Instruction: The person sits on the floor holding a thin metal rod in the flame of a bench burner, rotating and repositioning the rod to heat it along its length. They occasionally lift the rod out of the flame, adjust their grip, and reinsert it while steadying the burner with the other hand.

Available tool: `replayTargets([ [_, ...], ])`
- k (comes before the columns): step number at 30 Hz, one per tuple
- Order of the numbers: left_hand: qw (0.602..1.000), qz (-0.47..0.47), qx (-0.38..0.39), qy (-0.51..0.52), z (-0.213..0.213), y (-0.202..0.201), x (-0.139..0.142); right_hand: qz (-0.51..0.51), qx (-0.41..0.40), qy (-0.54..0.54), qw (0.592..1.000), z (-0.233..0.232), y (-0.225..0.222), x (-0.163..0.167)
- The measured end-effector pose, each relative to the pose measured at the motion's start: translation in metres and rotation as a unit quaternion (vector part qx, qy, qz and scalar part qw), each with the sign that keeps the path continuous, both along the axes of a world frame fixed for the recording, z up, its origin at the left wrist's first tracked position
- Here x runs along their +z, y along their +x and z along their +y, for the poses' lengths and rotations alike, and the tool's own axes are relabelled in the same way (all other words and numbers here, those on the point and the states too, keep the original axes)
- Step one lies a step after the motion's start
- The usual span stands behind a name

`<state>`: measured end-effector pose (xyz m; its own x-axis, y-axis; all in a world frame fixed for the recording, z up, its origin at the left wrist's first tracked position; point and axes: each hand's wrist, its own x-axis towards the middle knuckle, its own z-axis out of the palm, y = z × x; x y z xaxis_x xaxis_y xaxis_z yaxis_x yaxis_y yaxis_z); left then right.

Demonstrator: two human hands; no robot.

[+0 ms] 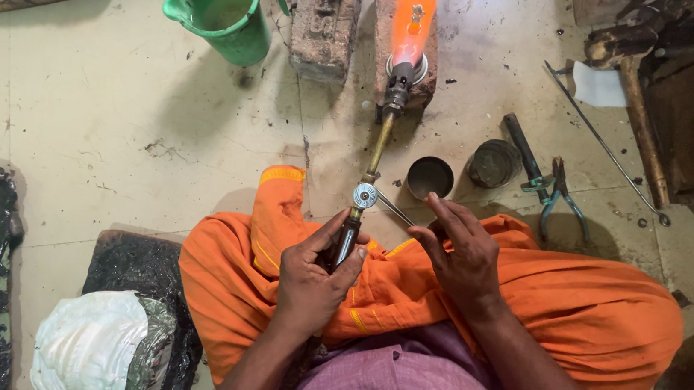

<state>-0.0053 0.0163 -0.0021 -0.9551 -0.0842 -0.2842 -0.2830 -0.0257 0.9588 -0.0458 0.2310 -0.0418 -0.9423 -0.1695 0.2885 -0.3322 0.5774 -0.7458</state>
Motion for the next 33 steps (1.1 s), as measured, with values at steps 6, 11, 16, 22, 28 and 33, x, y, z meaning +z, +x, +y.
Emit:
replayTargets([
  [6,1.000,0.014,0.000,0.006,-0.0005,0.0010,0.0005,-0.010,0.002,-0.006,1.000,-0.0006,0.0001,-0.0016],
  [11,1.000,0.015,-0.001,-0.013,-0.0011,0.0008,-0.0003,0.001,0.005,-0.004,1.000,0.0006,-0.0002,-0.0027],
  [16,1.000,0.020,-0.003,-0.001,-0.0012,0.0001,-0.0019,-0.005,0.006,-0.003,1.000,0.0003,-0.0009,-0.0033],
  [22,1.000,0.013,-0.001,-0.007,-0.0009,0.0009,-0.0023,0.003,0.008,-0.002,1.000,0.0012,-0.0012,-0.0011],
  [28,1.000,0.026,-0.003,0.013,-0.0015,0.0015,-0.0024,0.002,0.007,-0.002,1.000,0.0006,-0.0019,-0.0003],
  [33,1.000,-0.025,0.005,-0.006,0.0004,0.0027,-0.0048,0.006,0.006,0.001,1.000,0.0018,-0.0003,-0.0027],
])
